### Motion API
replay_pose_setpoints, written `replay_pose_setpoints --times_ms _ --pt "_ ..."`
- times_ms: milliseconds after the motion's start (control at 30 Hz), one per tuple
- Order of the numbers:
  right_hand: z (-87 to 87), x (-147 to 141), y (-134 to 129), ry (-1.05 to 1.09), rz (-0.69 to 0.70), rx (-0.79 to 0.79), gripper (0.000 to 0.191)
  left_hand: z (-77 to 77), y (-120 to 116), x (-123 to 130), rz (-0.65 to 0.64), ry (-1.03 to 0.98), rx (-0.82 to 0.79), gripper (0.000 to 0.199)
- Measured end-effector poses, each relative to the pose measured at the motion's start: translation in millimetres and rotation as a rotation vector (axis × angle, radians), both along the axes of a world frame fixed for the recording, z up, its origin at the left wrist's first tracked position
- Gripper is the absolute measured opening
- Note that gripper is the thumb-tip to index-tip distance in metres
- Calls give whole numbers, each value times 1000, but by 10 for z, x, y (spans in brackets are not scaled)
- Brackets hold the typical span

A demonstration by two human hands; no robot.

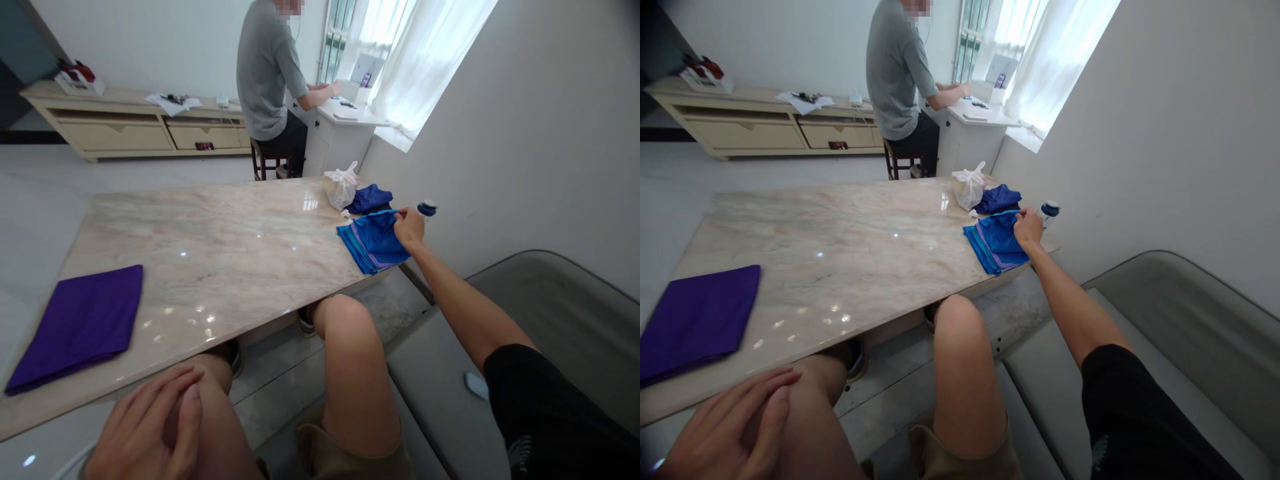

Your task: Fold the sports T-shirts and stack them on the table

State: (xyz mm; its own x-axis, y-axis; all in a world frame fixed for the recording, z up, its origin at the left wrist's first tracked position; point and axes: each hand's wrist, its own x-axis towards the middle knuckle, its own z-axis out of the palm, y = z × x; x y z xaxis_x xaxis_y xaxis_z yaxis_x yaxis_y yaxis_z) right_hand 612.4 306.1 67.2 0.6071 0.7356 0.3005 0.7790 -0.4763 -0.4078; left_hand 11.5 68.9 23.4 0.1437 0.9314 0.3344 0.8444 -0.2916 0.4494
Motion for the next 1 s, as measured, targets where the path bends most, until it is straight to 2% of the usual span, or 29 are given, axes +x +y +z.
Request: replay_pose_setpoints --times_ms 100,200,267,367,433,500,533,567,700,767,900,1000 --pt "463 -103 282 62 179 306 32 218 118 157 90 27 -41 36" --pt "825 -551 598 198 441 487 31 443 473 442 24 -26 -120 38" --pt "999 -983 768 325 612 540 36 617 872 676 -50 -119 -127 42" --pt "1180 -1585 932 481 830 593 46 857 1589 963 -34 -203 -23 53" --pt "1202 -1872 993 560 929 616 52 921 2017 1044 -16 -268 -24 75" --pt "1087 -2090 1012 655 981 589 54 878 2317 1023 13 -308 -68 99" --pt "975 -2190 999 713 985 546 53 823 2411 978 26 -293 -97 103" --pt "834 -2290 972 777 974 480 48 754 2473 913 43 -249 -136 99" --pt "212 -2662 773 975 796 117 24 456 2547 544 90 119 -322 42" --pt "8 -2766 695 995 690 -33 23 328 2564 367 55 271 -465 37" --pt "-129 -2723 674 969 544 -226 35 114 2586 149 -40 471 -787 46" --pt "-149 -2567 723 853 504 -257 46 3 2575 61 -31 510 -828 48"
